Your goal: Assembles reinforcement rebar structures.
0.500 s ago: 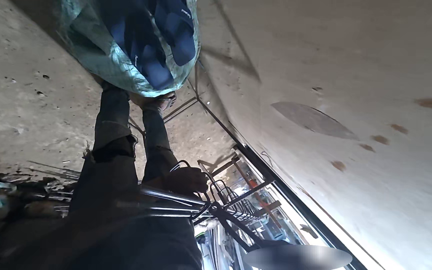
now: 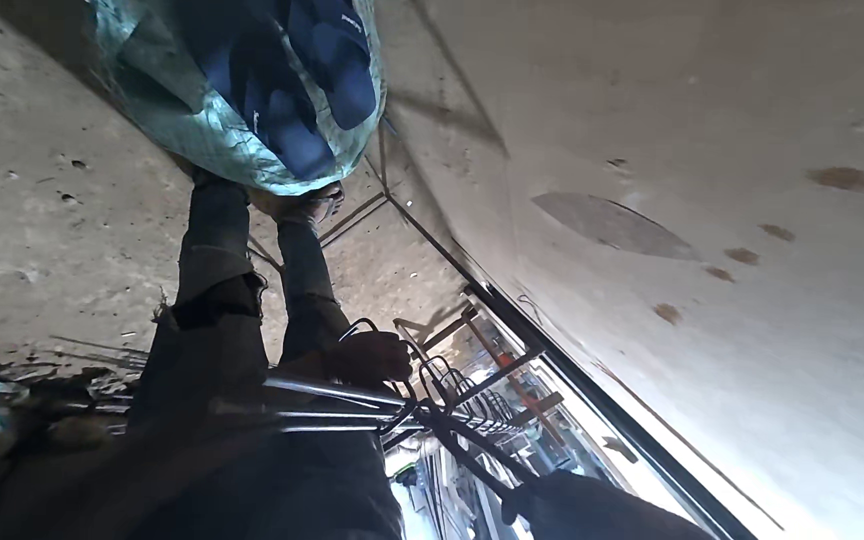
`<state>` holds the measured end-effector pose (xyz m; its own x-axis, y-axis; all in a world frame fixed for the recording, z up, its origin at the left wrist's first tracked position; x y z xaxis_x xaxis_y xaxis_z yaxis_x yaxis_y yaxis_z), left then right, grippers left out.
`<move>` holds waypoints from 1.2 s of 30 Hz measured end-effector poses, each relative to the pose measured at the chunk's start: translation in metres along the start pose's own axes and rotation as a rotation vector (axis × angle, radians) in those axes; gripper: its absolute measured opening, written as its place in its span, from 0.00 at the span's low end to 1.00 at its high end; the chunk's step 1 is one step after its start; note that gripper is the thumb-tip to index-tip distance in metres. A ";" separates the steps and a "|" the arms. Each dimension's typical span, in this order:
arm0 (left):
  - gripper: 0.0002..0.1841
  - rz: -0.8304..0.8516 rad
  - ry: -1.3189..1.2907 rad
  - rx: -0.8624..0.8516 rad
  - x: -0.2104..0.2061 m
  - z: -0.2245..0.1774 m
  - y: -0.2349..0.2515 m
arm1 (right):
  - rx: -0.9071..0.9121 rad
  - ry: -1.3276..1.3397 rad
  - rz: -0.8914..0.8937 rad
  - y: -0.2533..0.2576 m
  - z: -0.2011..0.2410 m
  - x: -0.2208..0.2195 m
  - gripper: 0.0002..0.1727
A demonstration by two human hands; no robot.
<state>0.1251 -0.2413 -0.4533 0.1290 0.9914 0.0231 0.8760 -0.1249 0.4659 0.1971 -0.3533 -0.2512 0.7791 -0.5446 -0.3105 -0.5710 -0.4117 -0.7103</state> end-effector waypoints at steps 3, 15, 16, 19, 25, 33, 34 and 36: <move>0.11 0.084 -0.004 0.035 -0.002 0.002 0.005 | -0.024 0.178 0.112 0.007 -0.009 0.004 0.15; 0.07 0.052 0.004 0.006 0.000 0.001 0.003 | 0.204 -1.260 -0.794 -0.046 0.056 0.004 0.31; 0.09 0.057 0.003 0.011 -0.001 0.002 0.002 | 0.111 -1.106 -0.642 -0.034 0.046 0.011 0.27; 0.09 0.076 -0.004 0.009 -0.001 0.000 0.002 | 0.130 -0.281 -0.165 -0.011 0.014 0.016 0.18; 0.09 0.090 -0.004 0.021 0.001 -0.001 0.006 | 0.090 -0.399 -0.258 -0.008 0.013 0.029 0.35; 0.09 0.065 0.052 -0.013 0.000 0.001 0.004 | 0.205 -0.987 -0.626 -0.032 0.037 0.003 0.21; 0.08 0.076 0.052 -0.014 -0.001 0.000 0.004 | 0.145 -0.707 -0.433 -0.020 0.023 0.007 0.17; 0.08 0.102 0.047 -0.014 0.000 -0.002 0.007 | 0.125 -0.021 -0.048 -0.005 -0.002 0.006 0.14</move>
<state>0.1304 -0.2422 -0.4484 0.1951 0.9744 0.1120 0.8530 -0.2249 0.4709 0.2037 -0.3557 -0.2486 0.8107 -0.5108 -0.2861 -0.4968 -0.3417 -0.7977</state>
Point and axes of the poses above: each hand's wrist, its own y-axis towards the middle knuckle, its own x-axis out of the back of the hand, z = x × y, the point moved 10 cm from there along y, towards the middle knuckle, and after that the axes turned 11 degrees about y, right-handed, at the moved point
